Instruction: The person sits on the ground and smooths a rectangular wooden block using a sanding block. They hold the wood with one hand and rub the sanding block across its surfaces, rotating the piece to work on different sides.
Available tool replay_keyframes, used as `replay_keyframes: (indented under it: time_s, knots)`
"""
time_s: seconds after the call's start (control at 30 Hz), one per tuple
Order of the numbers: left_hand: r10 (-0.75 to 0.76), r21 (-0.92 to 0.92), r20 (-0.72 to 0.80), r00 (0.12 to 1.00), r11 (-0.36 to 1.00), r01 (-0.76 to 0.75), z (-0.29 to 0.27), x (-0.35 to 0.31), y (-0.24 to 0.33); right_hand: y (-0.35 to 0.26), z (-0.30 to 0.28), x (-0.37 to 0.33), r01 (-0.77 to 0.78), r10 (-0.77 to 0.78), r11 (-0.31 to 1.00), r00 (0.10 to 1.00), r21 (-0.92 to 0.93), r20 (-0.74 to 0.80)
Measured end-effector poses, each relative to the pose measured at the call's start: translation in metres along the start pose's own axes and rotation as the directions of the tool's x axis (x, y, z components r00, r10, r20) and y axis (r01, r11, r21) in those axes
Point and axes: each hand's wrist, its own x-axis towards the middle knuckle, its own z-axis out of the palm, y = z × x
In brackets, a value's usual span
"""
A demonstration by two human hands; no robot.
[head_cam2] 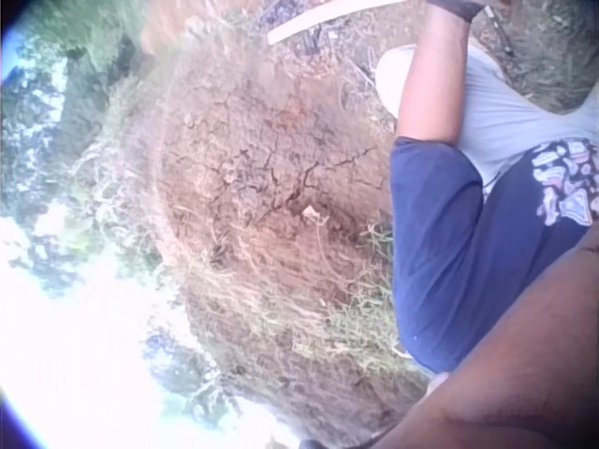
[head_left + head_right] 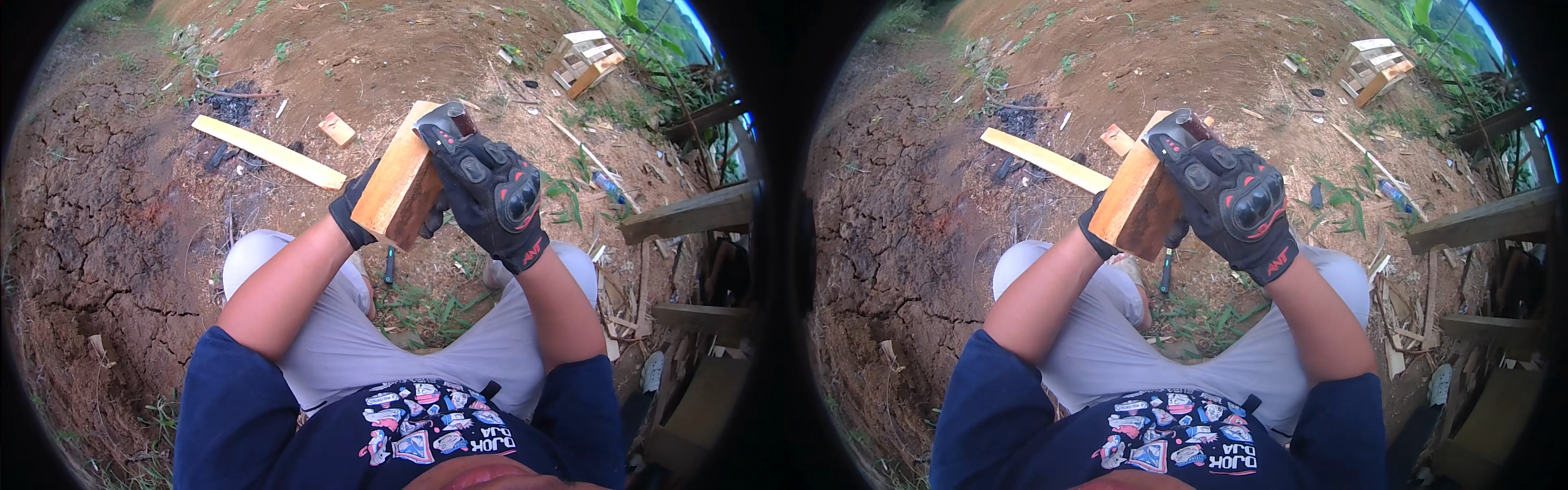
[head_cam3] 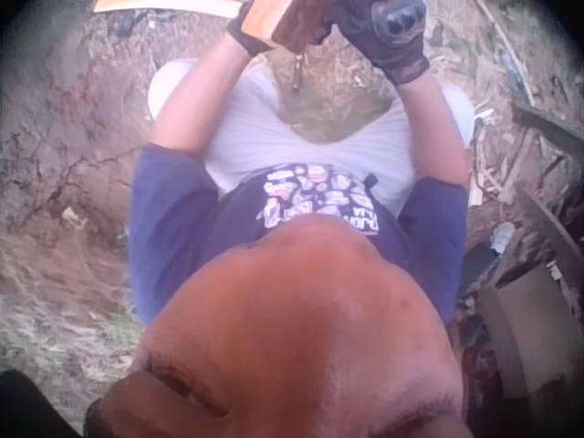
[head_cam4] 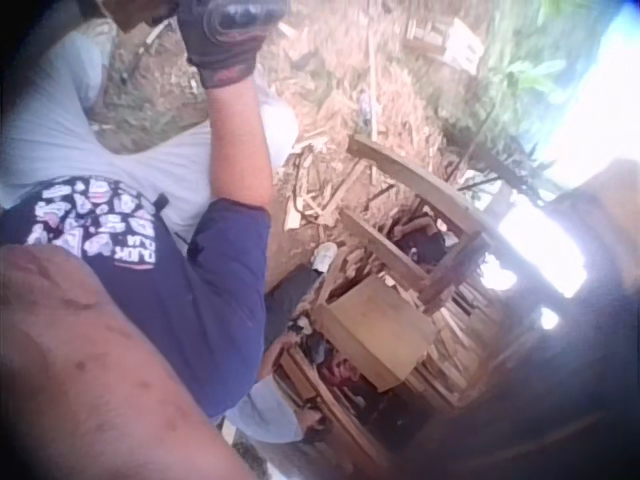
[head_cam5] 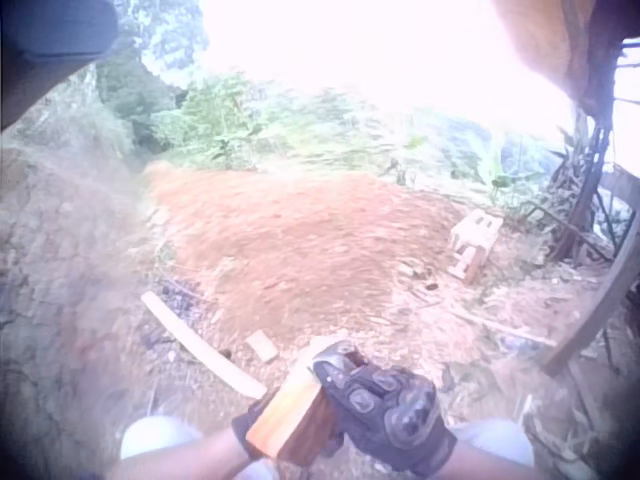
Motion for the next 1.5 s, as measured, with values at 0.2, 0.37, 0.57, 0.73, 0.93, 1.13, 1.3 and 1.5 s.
replay_keyframes:
  time_s: [0.2, 0.37, 0.57, 0.73, 0.93, 1.13, 1.3, 1.5]
  knots:
    - [-0.036, -0.438, 0.157, 0.987, 0.893, 0.102, -0.02, -0.015, 0.004, -0.027, 0.005, -0.005, 0.063, -0.071, 0.996, 0.989, 0.065, 0.127]
    - [0.07, 0.069, -0.093, 0.993, 0.996, -0.063, 0.038, -0.025, 0.019, -0.038, 0.005, -0.01, 0.163, -0.179, 0.98, 0.973, 0.116, 0.146]
    - [-0.045, -0.145, -0.047, 0.998, 0.989, 0.038, 0.04, -0.024, 0.013, -0.037, 0.013, -0.016, -0.074, 0.06, 0.988, 0.992, 0.136, 0.107]
    - [-0.015, -0.042, -0.14, 0.99, 0.999, 0.009, 0.035, -0.03, 0.012, -0.021, 0.014, -0.013, 0.237, -0.24, 0.971, 0.968, 0.041, 0.074]
    - [0.056, 0.06, -0.157, 0.986, 0.997, -0.047, 0.044, -0.028, 0.009, -0.062, 0.005, -0.024, 0.138, -0.149, 0.989, 0.947, 0.06, 0.283]
    - [-0.068, -0.319, 0.011, 0.998, 0.945, 0.068, 0.01, -0.019, 0.005, -0.016, 0.021, -0.006, -0.164, 0.125, 0.975, 0.964, 0.152, 0.235]
    - [0.111, 0.194, -0.021, 0.994, 0.975, -0.105, 0.047, -0.029, 0.007, -0.036, 0.005, -0.013, 0.118, -0.132, 0.988, 0.978, 0.096, 0.159]
    - [0.004, -0.078, -0.065, 0.998, 0.997, -0.009, 0.036, -0.016, -0.003, -0.044, -0.002, -0.019, 0.086, -0.084, 0.996, 0.97, 0.0, 0.229]
